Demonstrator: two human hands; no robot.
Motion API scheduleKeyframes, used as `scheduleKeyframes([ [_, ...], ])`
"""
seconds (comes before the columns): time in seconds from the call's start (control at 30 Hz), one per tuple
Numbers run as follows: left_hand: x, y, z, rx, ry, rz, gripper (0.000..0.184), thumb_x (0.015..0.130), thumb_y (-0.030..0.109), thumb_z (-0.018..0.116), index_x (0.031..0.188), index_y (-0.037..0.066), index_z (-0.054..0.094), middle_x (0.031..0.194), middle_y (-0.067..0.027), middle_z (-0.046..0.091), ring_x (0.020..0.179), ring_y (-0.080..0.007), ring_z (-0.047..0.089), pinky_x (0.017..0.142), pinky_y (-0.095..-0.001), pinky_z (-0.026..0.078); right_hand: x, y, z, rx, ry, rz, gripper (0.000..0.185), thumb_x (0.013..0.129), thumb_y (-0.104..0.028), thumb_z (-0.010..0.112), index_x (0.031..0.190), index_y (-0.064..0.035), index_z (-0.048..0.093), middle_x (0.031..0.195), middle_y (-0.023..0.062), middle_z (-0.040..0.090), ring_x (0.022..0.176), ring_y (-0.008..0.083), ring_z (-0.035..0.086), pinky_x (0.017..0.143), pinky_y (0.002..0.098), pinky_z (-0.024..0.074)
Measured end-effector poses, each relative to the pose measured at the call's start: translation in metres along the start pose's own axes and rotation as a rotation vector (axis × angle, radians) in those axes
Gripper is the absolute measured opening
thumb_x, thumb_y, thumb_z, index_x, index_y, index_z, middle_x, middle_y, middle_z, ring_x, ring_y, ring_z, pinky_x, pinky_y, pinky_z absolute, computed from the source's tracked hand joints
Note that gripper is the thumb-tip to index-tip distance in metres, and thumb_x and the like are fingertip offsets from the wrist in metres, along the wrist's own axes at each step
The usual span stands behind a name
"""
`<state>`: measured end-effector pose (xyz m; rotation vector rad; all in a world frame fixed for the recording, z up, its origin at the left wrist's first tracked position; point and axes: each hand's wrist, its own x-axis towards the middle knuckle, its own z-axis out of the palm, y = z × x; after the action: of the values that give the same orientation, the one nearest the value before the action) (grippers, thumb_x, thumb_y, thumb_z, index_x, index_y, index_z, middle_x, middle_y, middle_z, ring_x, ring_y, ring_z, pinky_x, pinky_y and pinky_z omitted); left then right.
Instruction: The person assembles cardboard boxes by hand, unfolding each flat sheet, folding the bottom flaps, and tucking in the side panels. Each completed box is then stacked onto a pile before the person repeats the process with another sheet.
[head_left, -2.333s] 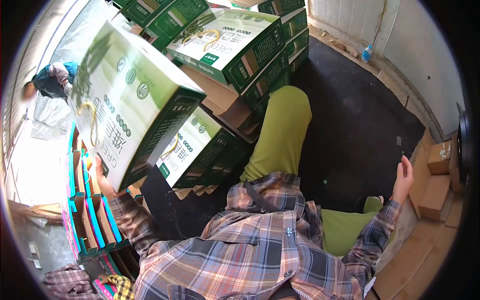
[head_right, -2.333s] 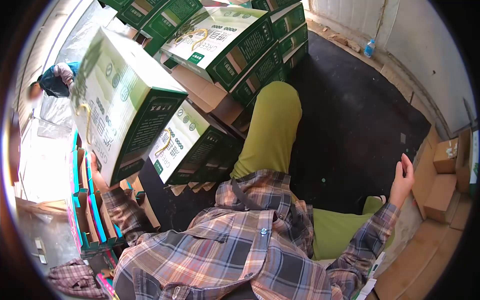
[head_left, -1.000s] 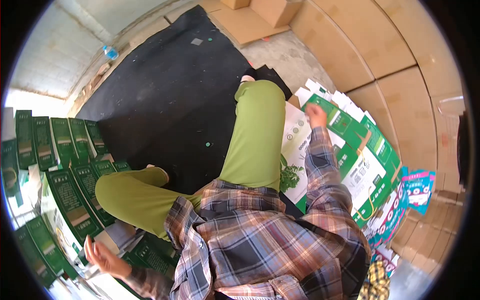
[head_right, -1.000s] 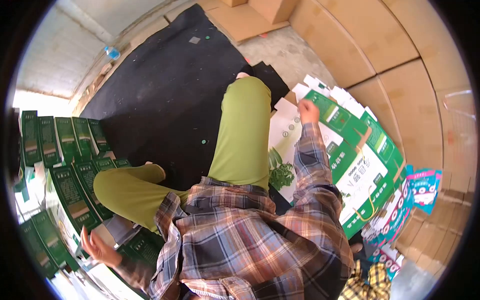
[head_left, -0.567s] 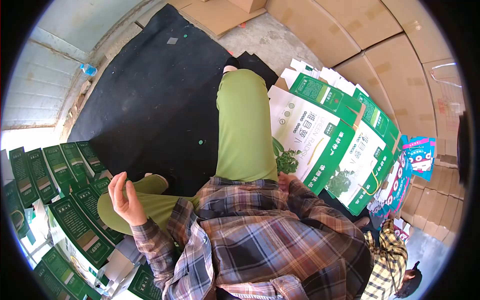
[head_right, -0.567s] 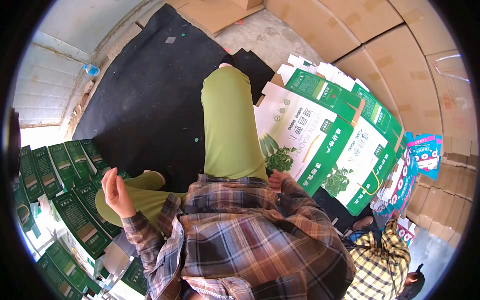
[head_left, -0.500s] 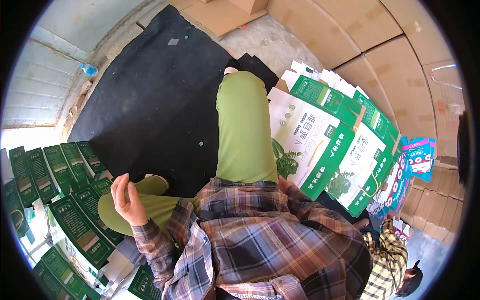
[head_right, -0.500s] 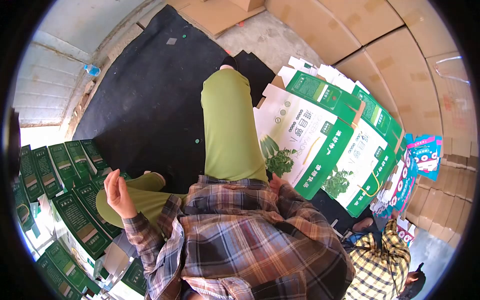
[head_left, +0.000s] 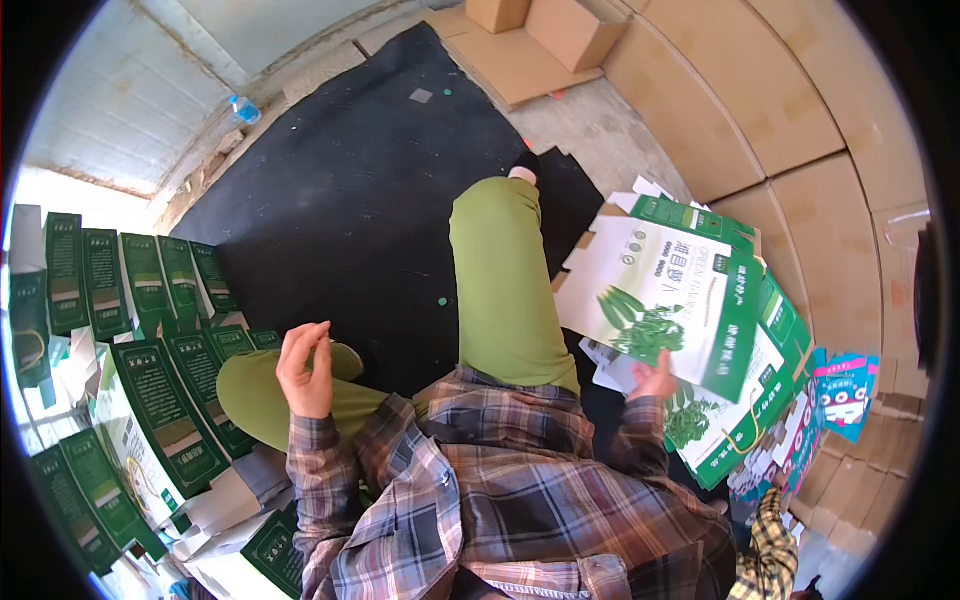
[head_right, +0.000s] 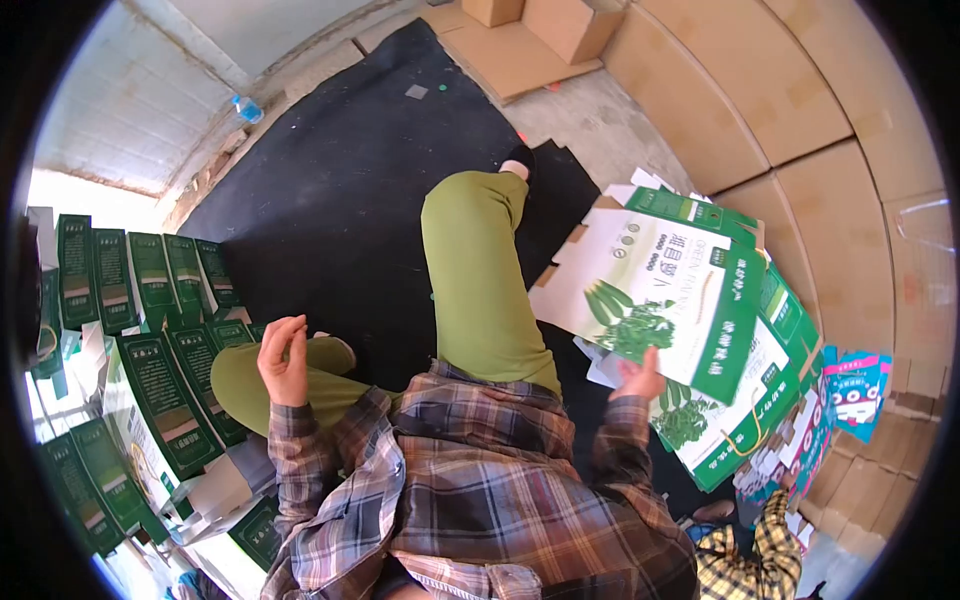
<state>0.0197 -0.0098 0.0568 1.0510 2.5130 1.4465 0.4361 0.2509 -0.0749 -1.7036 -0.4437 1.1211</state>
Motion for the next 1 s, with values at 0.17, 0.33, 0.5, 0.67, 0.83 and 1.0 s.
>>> scheduleKeyframes([
  [0.17,0.008,-0.004,0.000,-0.024,0.007,0.007,0.018,0.081,-0.006,0.060,0.096,0.001,0.066,0.090,-0.0069,0.060,0.078,-0.0137,0.057,0.070,-0.0246,0.046,-0.022,-0.100,0.029,0.123,-0.145,-0.351,0.028,0.087,-0.023,0.062,0.103,-0.0013,0.060,0.087,0.0115,0.066,0.063,0.0176,0.063,0.050,0.0280,0.0489],
  [0.33,0.020,-0.036,-0.005,-0.144,0.095,-0.091,0.017,0.083,-0.003,0.059,0.098,0.003,0.066,0.094,-0.0050,0.061,0.079,-0.0110,0.057,0.066,-0.0227,0.046,-0.014,-0.159,0.048,0.158,-0.445,-0.415,0.026,0.089,-0.026,0.059,0.102,-0.0036,0.060,0.088,0.0069,0.066,0.063,0.0128,0.058,0.049,0.0253,0.0396],
  [0.5,0.038,-0.057,-0.011,-0.134,0.066,-0.150,0.037,0.081,0.000,0.062,0.117,0.009,0.059,0.107,-0.0027,0.057,0.091,-0.0110,0.056,0.067,-0.0220,0.047,-0.038,-0.217,0.100,0.195,-0.824,-0.368,0.032,0.093,-0.028,0.051,0.112,-0.0024,0.056,0.099,0.0080,0.065,0.071,0.0155,0.061,0.054,0.0276,0.0443],
  [0.67,0.054,-0.070,-0.026,-0.162,0.107,-0.209,0.067,0.077,0.004,0.068,0.137,0.013,0.040,0.126,-0.0071,0.049,0.106,-0.0182,0.052,0.075,-0.0268,0.049,-0.056,-0.232,0.185,0.124,-1.150,0.009,0.040,0.094,-0.028,0.047,0.117,0.0038,0.054,0.110,0.0134,0.063,0.091,0.0241,0.064,0.082,0.0331,0.0506],
  [0.83,0.060,-0.080,-0.063,-0.577,0.376,0.007,0.085,0.075,0.009,0.072,0.144,0.006,0.023,0.141,-0.0137,0.036,0.125,-0.0275,0.040,0.097,-0.0347,0.041,-0.028,-0.185,0.291,-0.193,-1.408,0.277,0.035,0.092,-0.024,0.052,0.109,0.0056,0.058,0.099,0.0152,0.066,0.085,0.0218,0.066,0.079,0.0323,0.0533],
  [1.0,0.037,-0.143,-0.102,-0.955,0.377,0.131,0.032,0.086,0.009,0.063,0.116,0.004,0.053,0.113,-0.0082,0.058,0.109,-0.0231,0.055,0.096,-0.0352,0.043,-0.079,-0.123,0.326,-0.461,-1.421,0.085,0.030,0.088,-0.024,0.054,0.100,0.0021,0.061,0.093,0.0126,0.067,0.076,0.0212,0.065,0.074,0.0316,0.0531],
])
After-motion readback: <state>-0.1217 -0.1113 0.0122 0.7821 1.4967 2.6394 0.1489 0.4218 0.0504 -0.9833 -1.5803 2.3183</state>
